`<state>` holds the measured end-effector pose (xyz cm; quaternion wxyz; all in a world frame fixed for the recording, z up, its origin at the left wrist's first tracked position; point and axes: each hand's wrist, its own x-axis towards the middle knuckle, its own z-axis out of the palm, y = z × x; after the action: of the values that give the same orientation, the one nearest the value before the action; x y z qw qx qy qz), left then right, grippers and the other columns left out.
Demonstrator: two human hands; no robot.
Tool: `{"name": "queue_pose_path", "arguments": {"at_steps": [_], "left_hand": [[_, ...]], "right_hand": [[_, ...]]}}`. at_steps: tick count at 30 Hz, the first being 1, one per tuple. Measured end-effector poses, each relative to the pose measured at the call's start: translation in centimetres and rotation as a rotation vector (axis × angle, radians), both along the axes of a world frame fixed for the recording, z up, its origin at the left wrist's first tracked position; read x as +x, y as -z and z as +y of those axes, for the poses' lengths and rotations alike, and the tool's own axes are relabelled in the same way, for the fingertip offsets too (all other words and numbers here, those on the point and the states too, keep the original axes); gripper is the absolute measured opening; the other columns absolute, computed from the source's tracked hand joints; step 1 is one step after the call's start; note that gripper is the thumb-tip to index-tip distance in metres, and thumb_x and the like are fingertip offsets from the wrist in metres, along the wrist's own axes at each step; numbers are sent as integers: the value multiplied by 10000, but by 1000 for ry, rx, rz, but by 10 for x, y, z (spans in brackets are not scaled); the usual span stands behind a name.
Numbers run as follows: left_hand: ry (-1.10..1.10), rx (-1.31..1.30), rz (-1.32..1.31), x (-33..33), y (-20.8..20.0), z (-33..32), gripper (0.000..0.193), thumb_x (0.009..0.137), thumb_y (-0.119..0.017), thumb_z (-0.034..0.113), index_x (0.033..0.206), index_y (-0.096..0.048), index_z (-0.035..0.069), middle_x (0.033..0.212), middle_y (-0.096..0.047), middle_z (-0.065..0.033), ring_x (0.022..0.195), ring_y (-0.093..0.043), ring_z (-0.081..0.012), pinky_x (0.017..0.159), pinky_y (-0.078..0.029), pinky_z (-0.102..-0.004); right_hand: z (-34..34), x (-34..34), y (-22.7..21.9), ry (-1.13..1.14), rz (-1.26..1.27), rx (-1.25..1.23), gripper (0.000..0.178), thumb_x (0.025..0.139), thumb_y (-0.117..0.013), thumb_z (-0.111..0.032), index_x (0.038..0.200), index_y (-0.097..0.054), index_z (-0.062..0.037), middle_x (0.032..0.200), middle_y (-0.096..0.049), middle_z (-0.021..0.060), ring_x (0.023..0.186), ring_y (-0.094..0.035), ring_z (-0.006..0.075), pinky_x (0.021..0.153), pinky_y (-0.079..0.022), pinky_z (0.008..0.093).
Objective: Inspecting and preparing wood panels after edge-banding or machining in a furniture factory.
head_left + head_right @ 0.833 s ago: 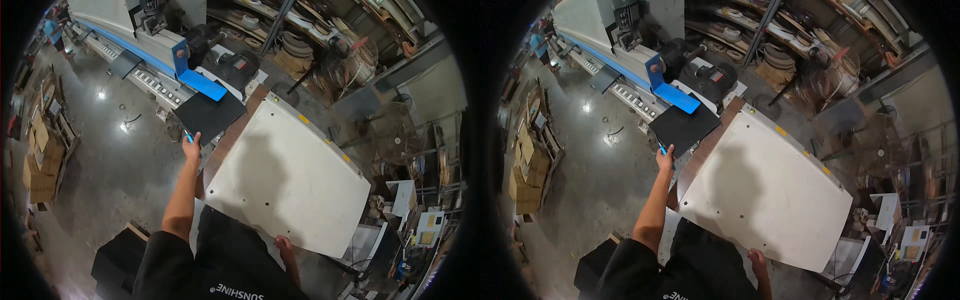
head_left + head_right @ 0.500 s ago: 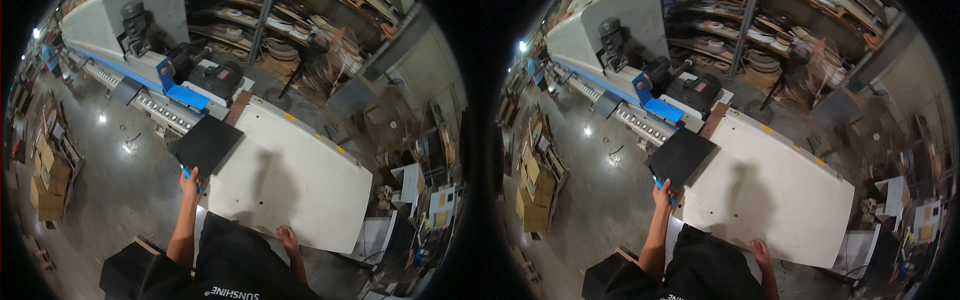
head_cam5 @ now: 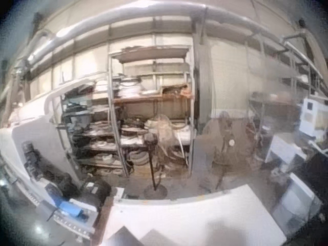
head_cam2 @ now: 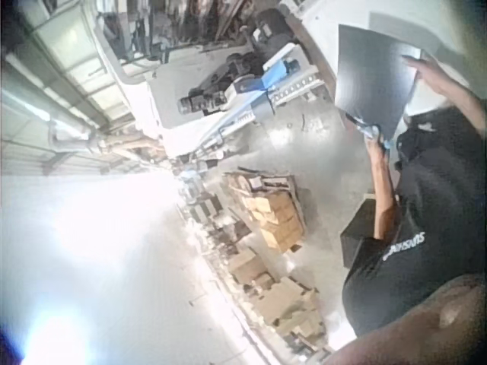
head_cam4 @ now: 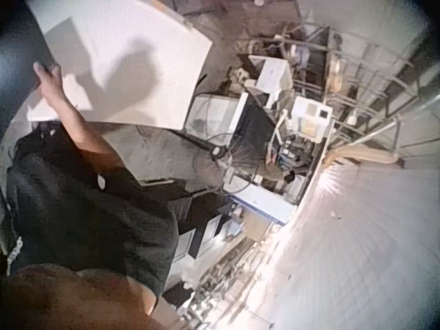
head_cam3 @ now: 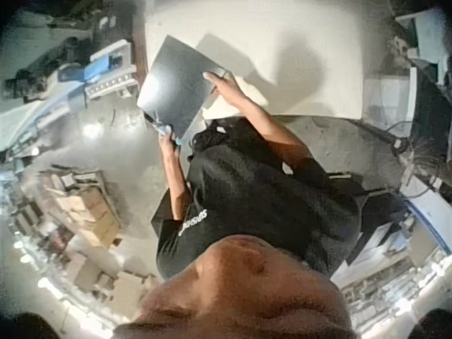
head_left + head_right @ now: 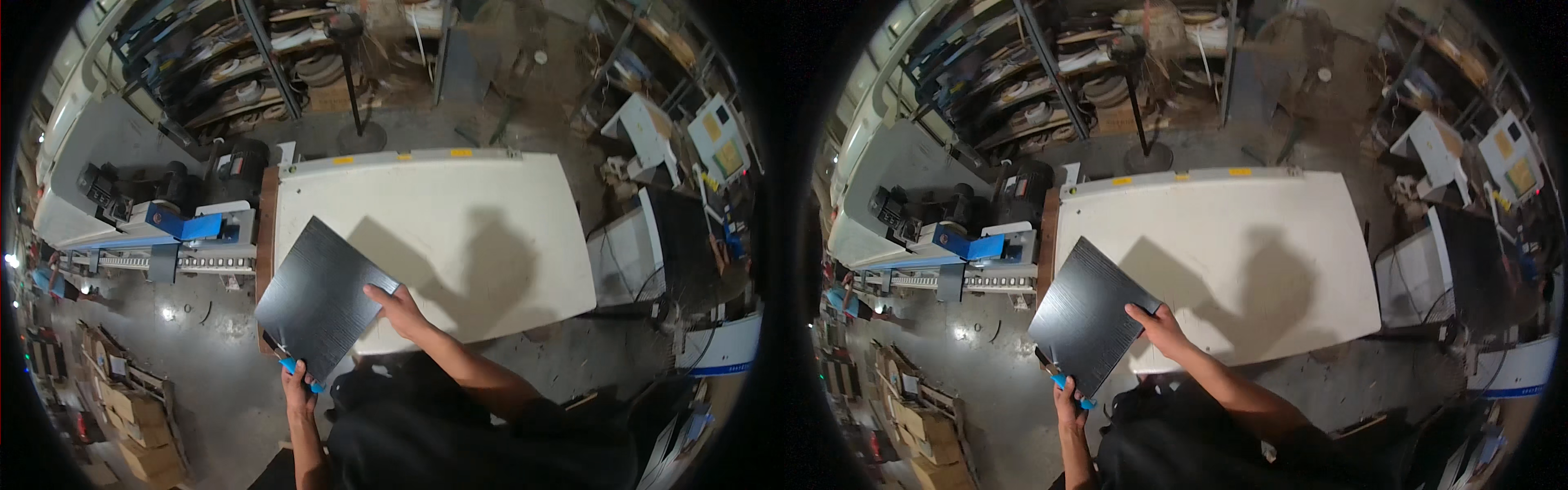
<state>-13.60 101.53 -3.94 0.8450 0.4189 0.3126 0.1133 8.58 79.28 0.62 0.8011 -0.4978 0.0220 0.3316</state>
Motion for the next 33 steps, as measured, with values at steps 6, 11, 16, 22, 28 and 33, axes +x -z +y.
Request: {"name": "queue_pose_path", "arguments": {"at_steps": [6,11,16,22,28,33], "left_hand": [[-125,157,94,26,-12,-45,285,1026,-707,279,1205,-581,96,1035,-616,11,748,-570,-112,714,-500,-287],[22,63,38,15,27,-67,254,1039,-687,285,1198,-576,122,1012,-612,15,698,-536,-110,647,-473,-296],[64,-93,42,48,17,-105,263,1040,-672,342,1145,-573,123,951,-633,6,604,-482,-95,606,-425,-279],[125,-220,60,71,20,-120,308,1036,-662,412,1138,-589,131,925,-659,-8,575,-495,-109,613,-436,-303],[18,305,-91,112,-12,-123,252,1010,-733,253,1145,-574,112,827,-570,52,640,-523,-62,547,-414,-236],[101,562,-204,131,-71,-155,331,989,-761,215,1228,-645,18,816,-627,15,636,-522,-50,541,-421,-224]], "right_hand": [[-29,-35,-1,188,-242,-23,306,1024,-705,-239,1200,-635,2,955,-671,6,842,-578,67,732,-490,255],[-68,-43,-33,224,-425,-108,463,1046,-663,-213,1414,-550,43,1185,-704,126,1056,-631,147,907,-526,318],[-96,-46,-51,292,-606,-164,636,1052,-630,-173,1586,-356,36,1391,-634,240,1248,-620,216,1009,-510,342],[-126,-49,-46,328,-540,-97,616,1040,-659,-186,1555,-407,39,1362,-647,187,1204,-619,198,1011,-508,337],[-206,-7,8,355,-176,184,472,1014,-706,-199,1425,-566,-13,1335,-658,73,1238,-592,179,1111,-444,379],[-246,17,36,537,15,531,549,1027,-667,-387,1450,-541,-60,1461,-601,75,1364,-532,244,1172,-387,438]]}}
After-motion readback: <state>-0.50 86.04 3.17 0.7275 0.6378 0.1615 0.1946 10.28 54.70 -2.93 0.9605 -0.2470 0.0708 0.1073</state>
